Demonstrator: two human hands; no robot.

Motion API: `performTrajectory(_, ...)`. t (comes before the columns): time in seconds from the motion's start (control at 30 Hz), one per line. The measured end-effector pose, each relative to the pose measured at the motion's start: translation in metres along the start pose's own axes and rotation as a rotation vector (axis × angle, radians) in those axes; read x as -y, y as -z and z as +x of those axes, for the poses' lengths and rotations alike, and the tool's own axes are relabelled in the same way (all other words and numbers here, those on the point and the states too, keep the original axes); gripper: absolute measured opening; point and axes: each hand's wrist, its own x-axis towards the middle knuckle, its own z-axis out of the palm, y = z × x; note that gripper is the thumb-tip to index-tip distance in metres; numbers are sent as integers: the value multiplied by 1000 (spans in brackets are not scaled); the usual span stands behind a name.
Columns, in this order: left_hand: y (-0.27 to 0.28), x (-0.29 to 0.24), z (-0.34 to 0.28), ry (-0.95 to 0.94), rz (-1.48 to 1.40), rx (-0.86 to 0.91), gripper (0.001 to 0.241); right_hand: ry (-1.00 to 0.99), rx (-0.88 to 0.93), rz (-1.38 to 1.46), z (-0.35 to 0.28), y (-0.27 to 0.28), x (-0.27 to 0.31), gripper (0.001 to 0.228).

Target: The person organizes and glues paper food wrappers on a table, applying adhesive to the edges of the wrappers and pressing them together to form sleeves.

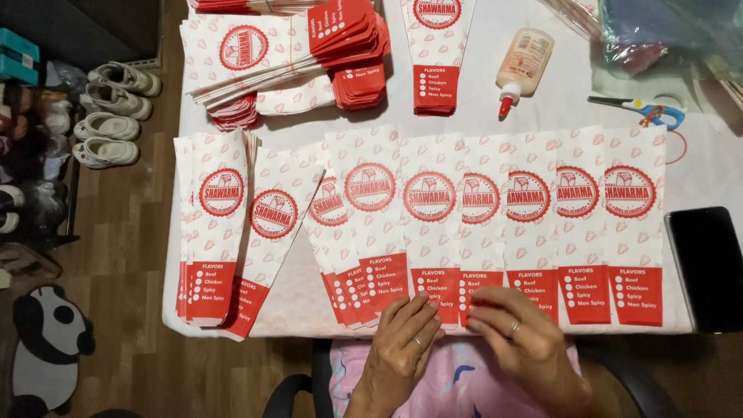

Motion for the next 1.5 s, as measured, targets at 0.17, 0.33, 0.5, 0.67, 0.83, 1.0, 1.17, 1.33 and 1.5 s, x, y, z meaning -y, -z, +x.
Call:
performTrajectory(0.17,1,2,-1,-25,-5,4,9,250,104,-29,-19,-17,-9,15)
performTrajectory(0.33,4,6,-3,-48,7,14,10,319,135,-11,-14,-24,-7,17)
performTrajectory(0.5,4,10,-7,-37,-22,11,12,325,123,8,-18,-29,-14,16)
performTrajectory(0.67,1,8,-5,40,-37,-16,10,294,101,-35,-12,-33,-7,11)
performTrajectory(0.83,-3,-2,5,103,-34,-123,9,262,88,-34,-7,-35,-3,10)
performTrajectory(1.0,-6,-4,5,191,-68,-157,8,168,68,-3,-6,-35,-1,8)
performTrajectory(1.17,-5,-6,8,254,-81,-166,7,109,75,31,-8,-35,-4,7)
performTrajectory(1.33,-10,-8,6,269,-53,-174,10,82,68,40,-9,-35,-3,8)
performTrajectory(1.5,-4,-3,-4,236,-127,-83,42,52,127,3,-16,-34,-12,9)
